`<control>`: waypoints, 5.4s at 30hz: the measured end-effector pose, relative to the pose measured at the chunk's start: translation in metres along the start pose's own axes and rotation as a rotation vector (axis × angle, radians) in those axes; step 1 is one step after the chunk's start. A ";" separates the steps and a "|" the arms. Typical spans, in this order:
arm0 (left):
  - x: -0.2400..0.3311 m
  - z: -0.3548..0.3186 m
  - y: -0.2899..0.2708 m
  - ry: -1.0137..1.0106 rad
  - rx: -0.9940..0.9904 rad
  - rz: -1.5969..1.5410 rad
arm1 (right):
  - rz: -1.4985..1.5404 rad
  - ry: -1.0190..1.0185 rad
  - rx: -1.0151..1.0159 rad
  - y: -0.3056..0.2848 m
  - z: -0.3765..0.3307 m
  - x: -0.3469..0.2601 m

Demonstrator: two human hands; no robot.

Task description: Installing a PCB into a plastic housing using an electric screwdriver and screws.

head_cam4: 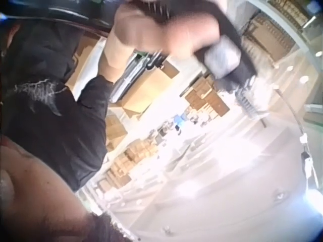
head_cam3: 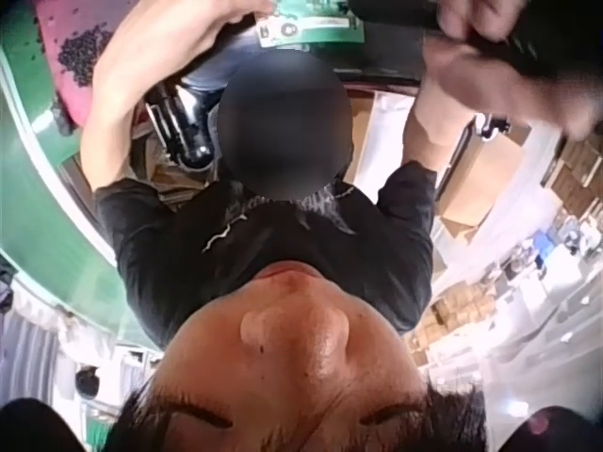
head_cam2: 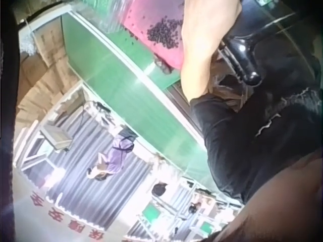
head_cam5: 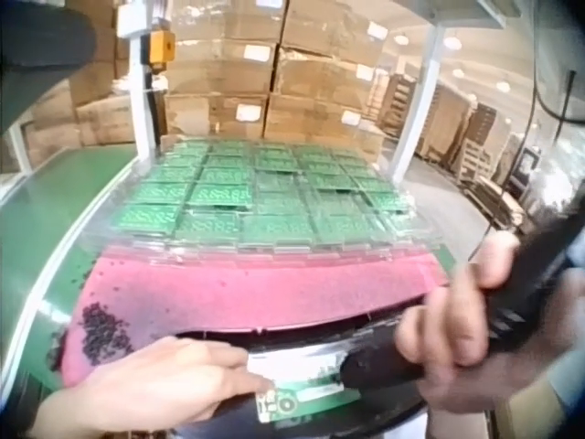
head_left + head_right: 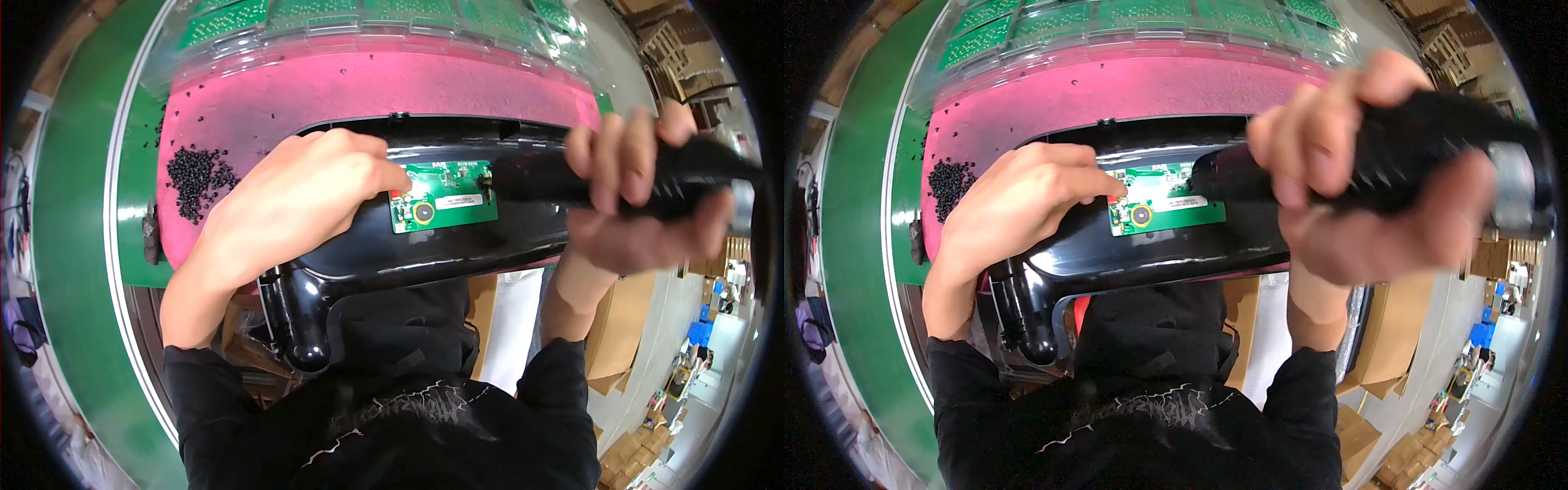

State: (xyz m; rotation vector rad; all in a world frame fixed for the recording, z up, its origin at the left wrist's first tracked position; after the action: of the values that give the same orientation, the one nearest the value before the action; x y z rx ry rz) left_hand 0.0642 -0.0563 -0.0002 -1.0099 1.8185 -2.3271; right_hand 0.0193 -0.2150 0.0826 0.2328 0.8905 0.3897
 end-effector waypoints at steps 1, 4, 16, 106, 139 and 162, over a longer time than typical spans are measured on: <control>0.005 0.003 -0.006 0.059 0.076 -0.107 | 0.055 -0.038 0.009 0.006 0.000 -0.008; 0.012 0.008 -0.017 0.135 0.193 -0.315 | 0.184 -0.060 0.043 0.019 -0.002 -0.021; 0.029 -0.001 -0.037 0.323 0.438 -0.400 | 0.200 -0.172 0.133 0.037 -0.007 -0.020; -0.023 -0.010 -0.054 -0.029 0.542 -0.048 | -0.012 -0.011 0.094 0.040 0.009 0.056; 0.001 0.005 -0.039 0.176 0.493 -0.170 | -0.112 0.036 -0.094 0.049 -0.021 0.027; 0.006 0.001 -0.023 0.203 0.319 -0.125 | -0.240 0.232 0.026 0.058 -0.021 0.050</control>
State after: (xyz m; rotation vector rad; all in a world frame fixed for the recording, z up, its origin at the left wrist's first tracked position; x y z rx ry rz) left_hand 0.0682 -0.0522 0.0231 -0.8945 1.4031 -2.7678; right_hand 0.0175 -0.1401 0.0551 0.1035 1.1385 0.1836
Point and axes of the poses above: each hand's wrist, its own z-axis towards the middle knuckle, its own y-axis out of the palm, x = y × z, the point moved 9 cm from there along z, towards the middle knuckle, and after that the axes turned 3 degrees about -y, right-handed, at the moved point
